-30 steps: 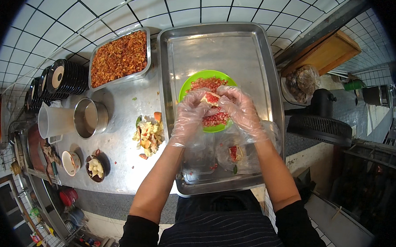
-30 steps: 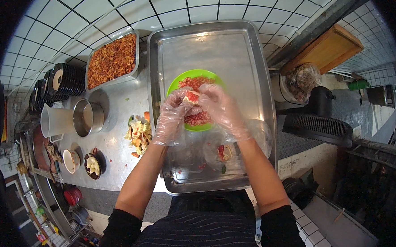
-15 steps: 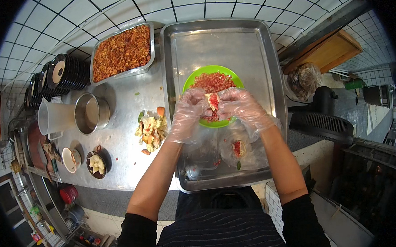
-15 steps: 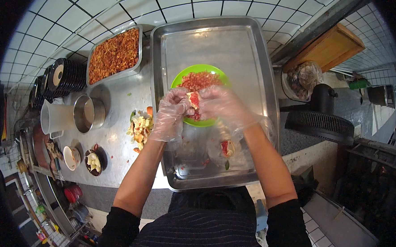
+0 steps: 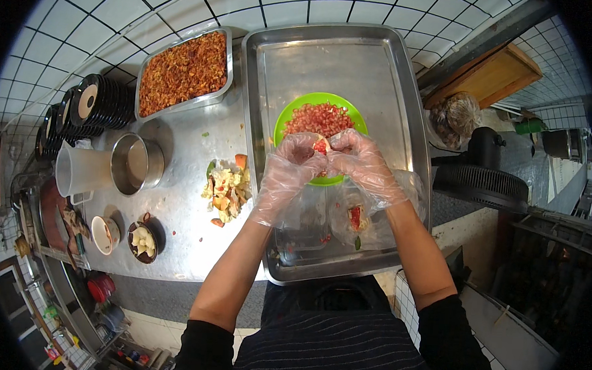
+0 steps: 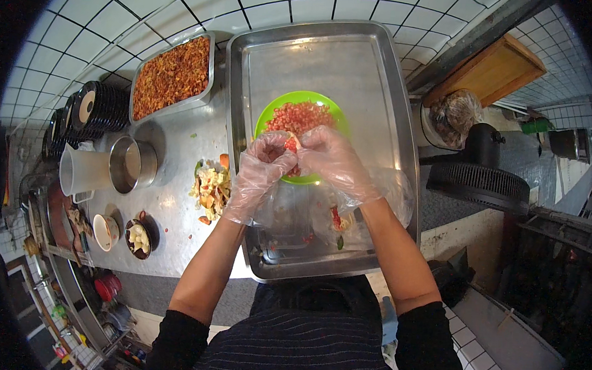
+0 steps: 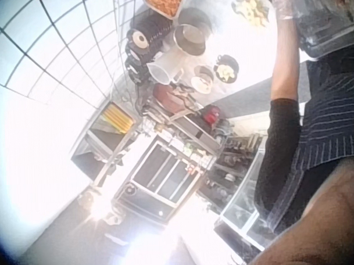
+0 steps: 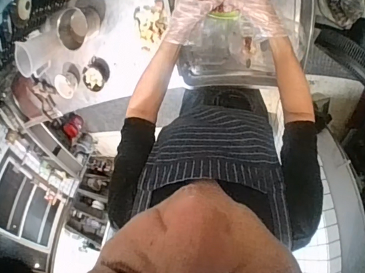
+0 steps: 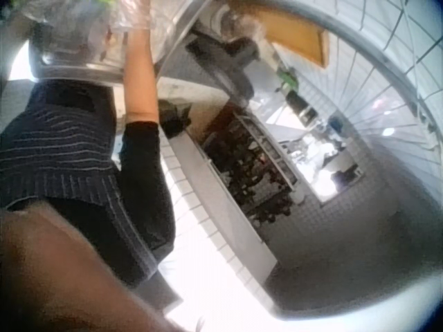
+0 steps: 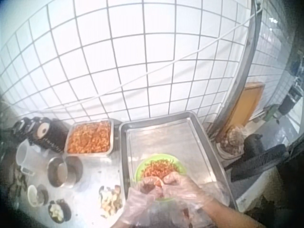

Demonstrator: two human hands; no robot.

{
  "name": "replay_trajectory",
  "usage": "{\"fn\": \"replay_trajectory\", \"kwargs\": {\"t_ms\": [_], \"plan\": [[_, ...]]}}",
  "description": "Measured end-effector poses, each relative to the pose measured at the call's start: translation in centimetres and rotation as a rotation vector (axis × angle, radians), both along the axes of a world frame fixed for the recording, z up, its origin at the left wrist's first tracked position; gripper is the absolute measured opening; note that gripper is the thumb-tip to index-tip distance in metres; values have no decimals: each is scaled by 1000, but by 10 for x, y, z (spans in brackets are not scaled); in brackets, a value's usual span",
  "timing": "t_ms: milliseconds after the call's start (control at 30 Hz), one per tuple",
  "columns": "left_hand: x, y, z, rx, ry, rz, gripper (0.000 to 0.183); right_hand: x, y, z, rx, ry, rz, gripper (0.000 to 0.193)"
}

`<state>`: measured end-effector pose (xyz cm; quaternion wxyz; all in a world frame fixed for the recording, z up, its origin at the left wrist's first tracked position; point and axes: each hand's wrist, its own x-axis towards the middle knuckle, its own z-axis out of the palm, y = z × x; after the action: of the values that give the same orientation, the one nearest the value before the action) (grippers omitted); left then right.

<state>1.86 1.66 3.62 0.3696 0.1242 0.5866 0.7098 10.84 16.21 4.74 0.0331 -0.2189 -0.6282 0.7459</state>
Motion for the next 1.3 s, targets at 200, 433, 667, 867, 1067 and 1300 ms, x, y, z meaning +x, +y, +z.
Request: {"fn": "replay_trajectory", "kwargs": {"t_ms": [200, 433, 667, 867, 1067, 1300], "plan": [[-1, 1, 3, -68, -42, -5, 29, 6, -1, -2, 54, -5, 7, 14], [5, 6, 3, 74, -230, 25, 25, 9, -5, 1, 12, 17, -9, 16], [10, 8, -2, 48, -210, 15, 22, 16, 0, -5, 17, 11, 7, 17], [10, 13, -5, -34, -188, 29, 20, 16, 4, -7, 28, -68, -6, 19], [7, 22, -9, -28, -241, 5, 20, 13, 10, -12, -69, -67, -20, 19], [5, 30, -11, -49, -337, 112, 22, 11, 18, -23, 15, -67, -11, 19]]}}
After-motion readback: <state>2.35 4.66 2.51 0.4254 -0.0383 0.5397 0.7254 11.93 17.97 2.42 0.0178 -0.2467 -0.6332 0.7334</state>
